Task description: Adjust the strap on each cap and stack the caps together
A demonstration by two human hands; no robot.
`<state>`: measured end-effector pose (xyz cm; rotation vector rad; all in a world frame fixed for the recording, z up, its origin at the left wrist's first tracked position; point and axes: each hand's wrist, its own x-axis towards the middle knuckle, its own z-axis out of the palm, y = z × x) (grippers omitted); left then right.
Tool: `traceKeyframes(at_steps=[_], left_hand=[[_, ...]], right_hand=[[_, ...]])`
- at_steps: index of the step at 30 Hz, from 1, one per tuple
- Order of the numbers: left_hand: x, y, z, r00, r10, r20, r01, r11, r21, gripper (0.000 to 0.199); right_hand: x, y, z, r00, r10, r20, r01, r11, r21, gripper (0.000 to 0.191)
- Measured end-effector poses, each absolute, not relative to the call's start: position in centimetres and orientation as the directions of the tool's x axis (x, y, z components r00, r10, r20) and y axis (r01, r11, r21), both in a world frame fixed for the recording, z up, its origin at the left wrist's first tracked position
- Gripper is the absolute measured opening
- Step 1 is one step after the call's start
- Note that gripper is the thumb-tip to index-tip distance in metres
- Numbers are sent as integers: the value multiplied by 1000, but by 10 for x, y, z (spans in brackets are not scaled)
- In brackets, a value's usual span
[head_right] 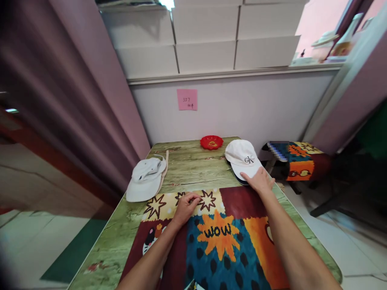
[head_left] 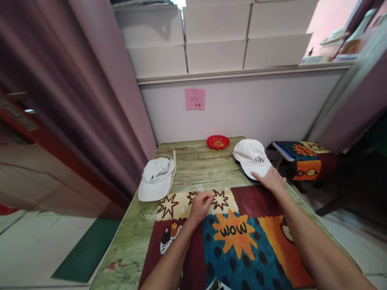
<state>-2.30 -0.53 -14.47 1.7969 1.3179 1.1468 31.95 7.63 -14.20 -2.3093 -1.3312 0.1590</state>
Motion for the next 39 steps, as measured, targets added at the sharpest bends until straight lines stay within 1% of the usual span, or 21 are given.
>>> traceKeyframes(at_steps=[2,4,5,7,8,9,11,13,15,19,24,26,27,30,32,35,39], left_hand=[[-26,-8,-144,81,959,273,397,-282,874,19],[-34,-9,-139,33,961,276,392,-266,881,20],[-40,-8,-134,4,959,284,397,-263,880,21],[-59,-1,-120,-70,947,314,423,-257,869,22],[-71,4,-111,-117,935,334,444,-252,860,23],[-85,10,-102,-164,920,356,470,-244,848,24],[-118,22,-81,-267,875,403,538,-212,816,26],[-153,32,-62,-354,823,444,620,-149,770,28],[-186,41,-48,-412,784,465,694,-60,718,28],[-226,59,-34,-441,785,434,784,102,612,31],[-221,96,-40,-403,855,325,847,215,486,41],[-211,110,-45,-413,863,290,857,260,445,44],[-207,115,-47,-422,863,277,858,283,428,42],[-200,124,-50,-449,858,247,856,335,393,24],[-201,124,-48,-462,854,238,850,351,392,13],[-206,120,-37,-469,845,258,840,336,426,13],[-211,107,-11,-437,844,311,823,235,518,16]], right_hand=[[303,71,-136,539,789,296,807,-383,-449,105],[277,68,-125,488,723,490,845,-251,-472,95],[261,68,-118,445,712,543,856,-160,-492,88],[225,71,-103,362,741,566,818,39,-574,79],[207,74,-96,334,762,555,759,132,-638,72],[189,78,-89,312,791,526,674,205,-710,66],[159,85,-79,305,856,416,438,262,-860,60],[138,91,-73,274,914,299,176,258,-950,59],[128,94,-71,233,946,227,-8,235,-972,58],[131,98,-73,188,976,114,-170,146,-975,53],[143,101,-73,218,975,-38,-335,38,-941,51],[144,102,-72,205,976,-73,-375,10,-927,52],[144,101,-71,192,978,-82,-385,-2,-923,52],[142,99,-67,153,985,-83,-382,-19,-924,52],[141,98,-65,142,988,-57,-358,-3,-934,53],[139,97,-63,153,988,-1,-299,46,-953,54],[136,96,-62,108,994,21,-266,49,-963,54]])
